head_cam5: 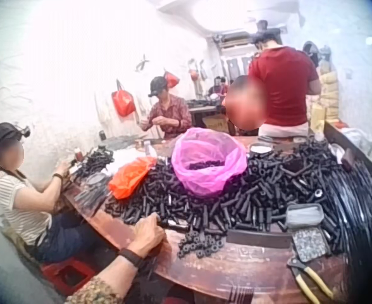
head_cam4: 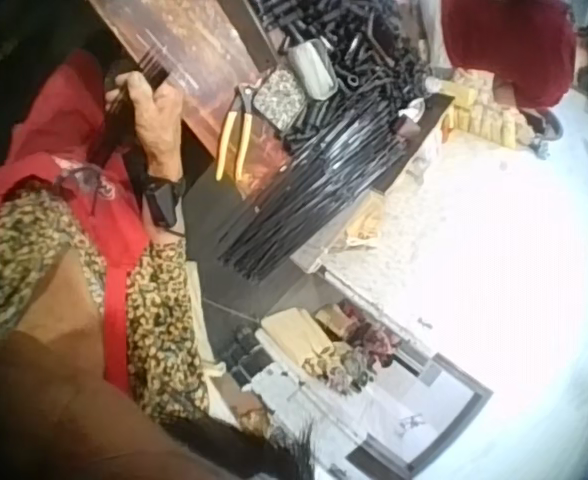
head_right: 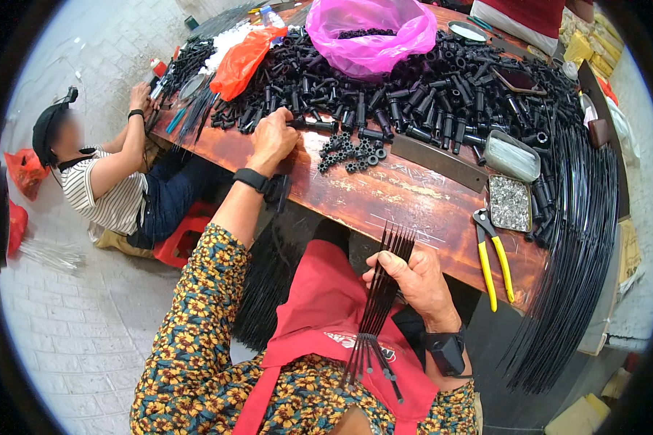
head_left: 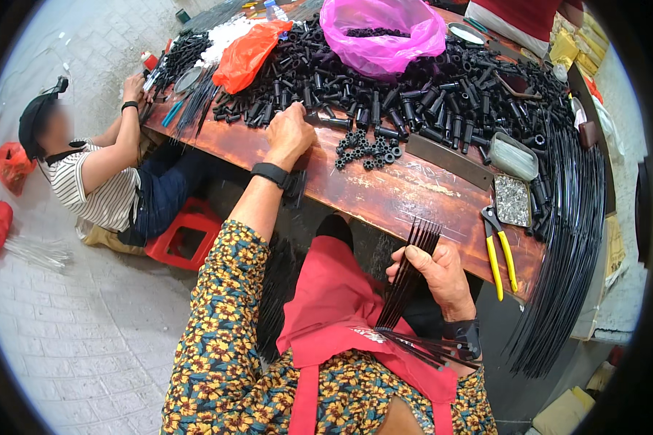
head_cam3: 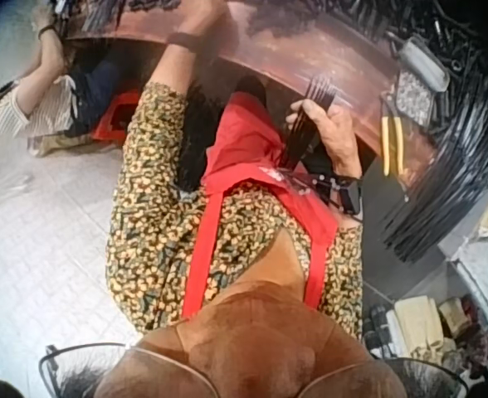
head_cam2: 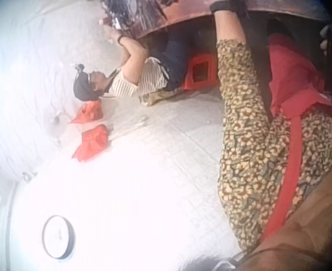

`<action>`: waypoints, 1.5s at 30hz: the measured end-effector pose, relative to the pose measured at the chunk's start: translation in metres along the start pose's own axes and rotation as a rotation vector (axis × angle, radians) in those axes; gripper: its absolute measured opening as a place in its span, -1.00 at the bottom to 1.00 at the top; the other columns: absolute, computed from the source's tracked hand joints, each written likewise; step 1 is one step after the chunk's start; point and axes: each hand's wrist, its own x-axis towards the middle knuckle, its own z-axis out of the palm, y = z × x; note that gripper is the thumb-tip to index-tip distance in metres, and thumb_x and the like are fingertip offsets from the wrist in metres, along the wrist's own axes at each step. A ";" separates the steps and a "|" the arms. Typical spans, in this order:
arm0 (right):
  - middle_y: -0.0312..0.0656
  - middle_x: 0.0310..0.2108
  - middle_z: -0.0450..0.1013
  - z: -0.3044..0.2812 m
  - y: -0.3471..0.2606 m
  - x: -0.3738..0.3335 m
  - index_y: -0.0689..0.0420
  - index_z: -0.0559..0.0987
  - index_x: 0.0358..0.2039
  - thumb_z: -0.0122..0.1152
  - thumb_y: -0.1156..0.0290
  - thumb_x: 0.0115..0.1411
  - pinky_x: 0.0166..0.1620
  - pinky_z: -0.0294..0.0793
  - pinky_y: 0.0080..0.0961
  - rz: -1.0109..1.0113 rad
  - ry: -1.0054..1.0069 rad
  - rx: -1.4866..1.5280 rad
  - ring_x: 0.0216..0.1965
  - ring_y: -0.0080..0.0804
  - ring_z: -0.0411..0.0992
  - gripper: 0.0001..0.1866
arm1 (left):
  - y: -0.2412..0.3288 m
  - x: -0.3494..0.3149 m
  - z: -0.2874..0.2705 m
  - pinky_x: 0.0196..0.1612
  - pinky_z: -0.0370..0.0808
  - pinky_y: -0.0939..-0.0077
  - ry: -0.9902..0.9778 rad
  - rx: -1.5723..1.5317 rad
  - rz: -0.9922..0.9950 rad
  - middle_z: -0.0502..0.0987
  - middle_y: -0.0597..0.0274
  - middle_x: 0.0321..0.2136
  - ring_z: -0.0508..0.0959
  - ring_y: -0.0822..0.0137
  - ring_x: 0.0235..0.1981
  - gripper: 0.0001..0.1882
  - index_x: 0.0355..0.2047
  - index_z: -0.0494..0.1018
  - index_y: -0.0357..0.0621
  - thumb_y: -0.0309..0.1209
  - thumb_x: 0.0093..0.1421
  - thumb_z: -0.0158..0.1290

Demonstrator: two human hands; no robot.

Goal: Assembling black rods into circular plastic components using pliers.

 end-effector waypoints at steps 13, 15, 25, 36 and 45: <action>-0.15 -0.45 0.57 0.007 -0.003 -0.007 0.31 0.58 -0.27 0.09 0.30 0.29 -0.38 0.57 -0.58 0.016 -0.008 -0.031 -0.46 -0.49 0.55 -0.72 | -0.018 -0.029 -0.008 -0.19 0.45 0.01 -0.050 -0.125 -0.024 0.58 -0.18 -0.36 0.56 -0.17 -0.23 -0.72 -0.42 0.52 -0.20 -0.23 0.04 0.01; -0.15 -0.45 0.58 0.006 -0.003 -0.009 0.30 0.58 -0.27 0.09 0.29 0.29 -0.39 0.57 -0.58 0.028 0.001 -0.044 -0.46 -0.50 0.55 -0.71 | -0.020 -0.031 -0.008 -0.13 0.46 0.13 -0.036 -0.127 -0.012 0.59 -0.05 -0.32 0.57 -0.09 -0.22 -0.70 -0.33 0.56 -0.16 -0.23 -0.01 0.10; -0.16 -0.46 0.58 0.004 -0.002 -0.006 0.30 0.59 -0.30 0.08 0.28 0.29 -0.37 0.56 -0.56 0.007 -0.007 -0.075 -0.45 -0.49 0.55 -0.70 | -0.039 0.020 -0.008 -0.62 0.37 0.56 0.089 -0.766 -0.134 0.55 0.20 -0.61 0.47 0.47 -0.67 -0.76 -0.33 0.56 -0.27 -0.54 -0.06 0.03; -0.25 -0.49 0.58 0.003 -0.003 -0.004 0.24 0.63 -0.30 0.10 0.25 0.28 -0.66 0.36 -0.71 0.042 0.030 -0.080 -0.63 -0.70 0.45 -0.70 | -0.006 0.038 0.000 -0.05 0.50 0.18 0.042 -0.018 -0.078 0.59 -0.11 -0.20 0.58 -0.04 -0.12 -0.59 -0.17 0.59 -0.08 -0.23 -0.07 0.22; -0.26 -0.53 0.58 0.000 0.002 -0.005 0.24 0.64 -0.34 0.12 0.21 0.28 -0.65 0.32 -0.72 -0.024 0.019 -0.093 -0.66 -0.72 0.40 -0.68 | -0.006 -0.016 -0.018 -0.23 0.51 0.20 0.069 -0.147 0.326 0.61 0.07 -0.46 0.61 0.06 -0.34 -0.75 -0.23 0.61 0.15 -0.32 0.02 0.19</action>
